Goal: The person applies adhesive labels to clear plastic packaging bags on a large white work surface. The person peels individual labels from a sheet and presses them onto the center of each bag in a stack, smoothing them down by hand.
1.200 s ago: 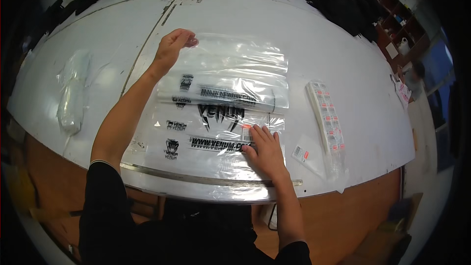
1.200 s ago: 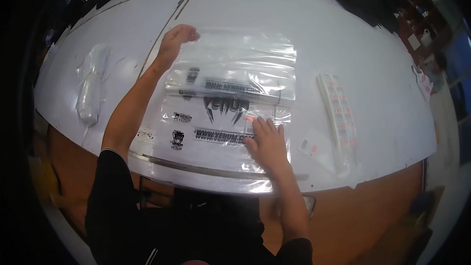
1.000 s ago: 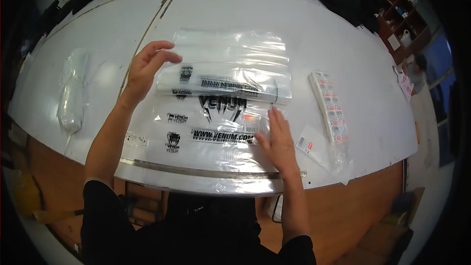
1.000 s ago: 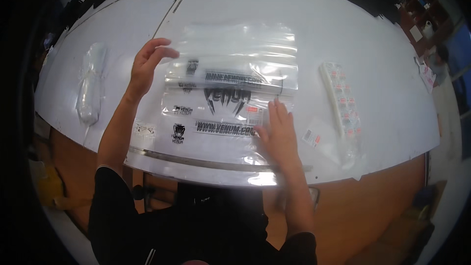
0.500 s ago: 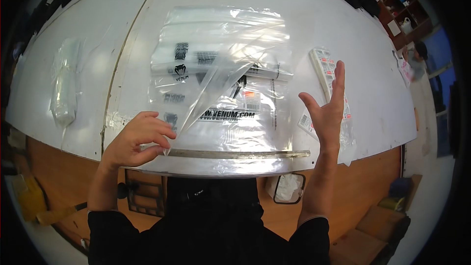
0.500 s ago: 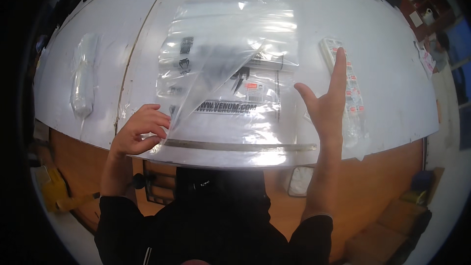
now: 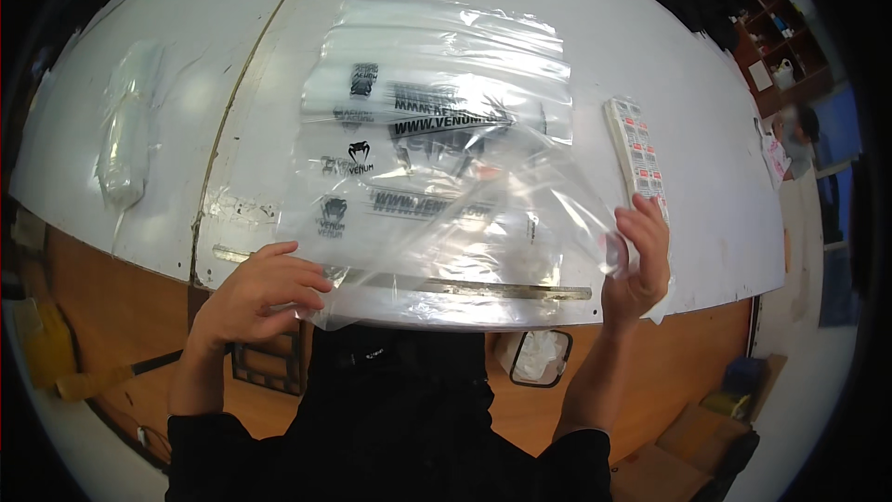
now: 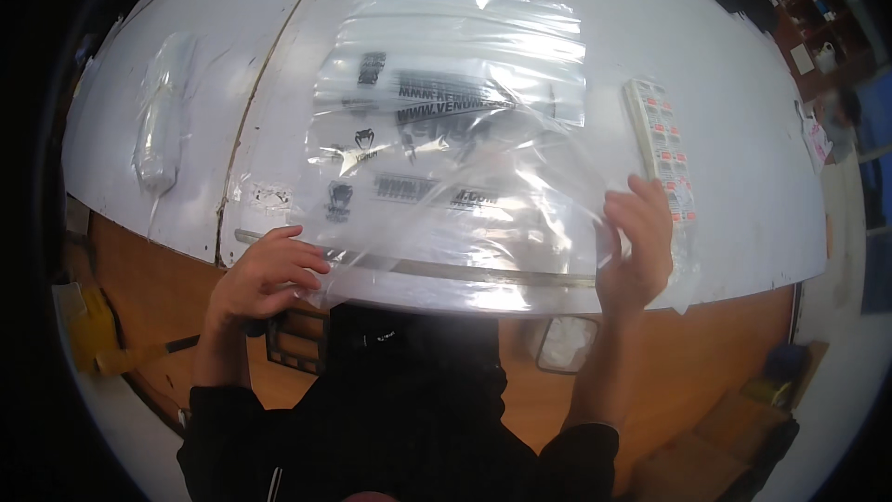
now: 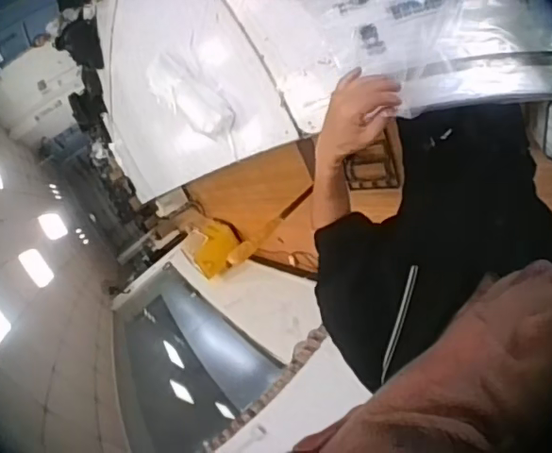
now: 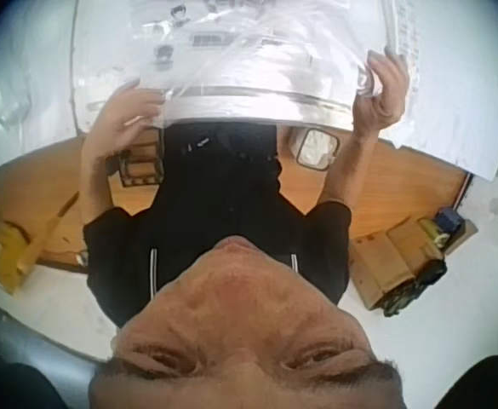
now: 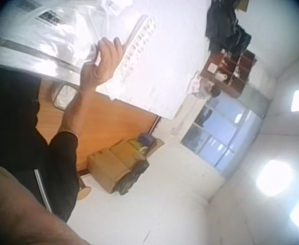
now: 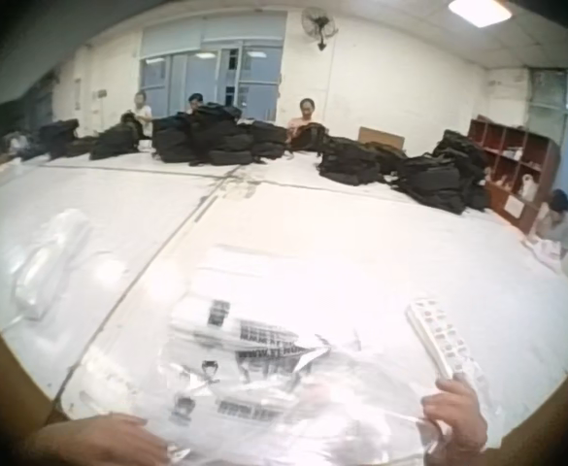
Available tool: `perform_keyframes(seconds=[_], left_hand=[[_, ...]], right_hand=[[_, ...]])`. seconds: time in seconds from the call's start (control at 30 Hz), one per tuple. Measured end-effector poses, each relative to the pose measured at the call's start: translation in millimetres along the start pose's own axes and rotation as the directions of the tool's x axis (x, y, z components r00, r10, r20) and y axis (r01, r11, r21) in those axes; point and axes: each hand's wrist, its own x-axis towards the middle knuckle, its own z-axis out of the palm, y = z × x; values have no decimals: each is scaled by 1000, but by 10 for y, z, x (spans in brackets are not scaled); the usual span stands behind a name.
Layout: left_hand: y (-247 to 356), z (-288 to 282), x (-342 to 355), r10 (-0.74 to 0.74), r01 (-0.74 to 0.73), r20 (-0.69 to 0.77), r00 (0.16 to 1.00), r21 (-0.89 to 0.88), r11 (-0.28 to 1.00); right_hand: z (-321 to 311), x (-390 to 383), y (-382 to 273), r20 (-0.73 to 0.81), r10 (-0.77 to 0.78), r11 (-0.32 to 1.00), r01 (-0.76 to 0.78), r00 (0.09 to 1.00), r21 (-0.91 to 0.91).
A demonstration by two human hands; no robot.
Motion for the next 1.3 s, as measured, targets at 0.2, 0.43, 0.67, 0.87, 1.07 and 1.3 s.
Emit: perform_keyframes(seconds=[0.2,0.43,0.67,0.87,1.07,1.3], left_hand=[[-14,167,-330,38,-36,-80,996,16,999],[-104,357,-679,12,5,-191,982,90,996],[-2,549,-708,89,56,-383,919,350,935],[-205,693,-796,194,-19,-351,916,445,895],[-241,780,-777,249,-63,-304,919,512,857],[-218,838,-775,173,-8,-263,949,529,848]], right_hand=[[-311,-765,-239,31,209,976,-211,977,57],[-533,-1197,-297,204,258,957,-221,944,-190],[-543,-1410,-334,356,158,941,-32,921,-336],[-555,-1535,-358,418,133,941,18,899,-339],[-587,-1547,-321,471,128,944,39,873,-329],[-584,-1587,-321,512,130,947,48,849,-319]])
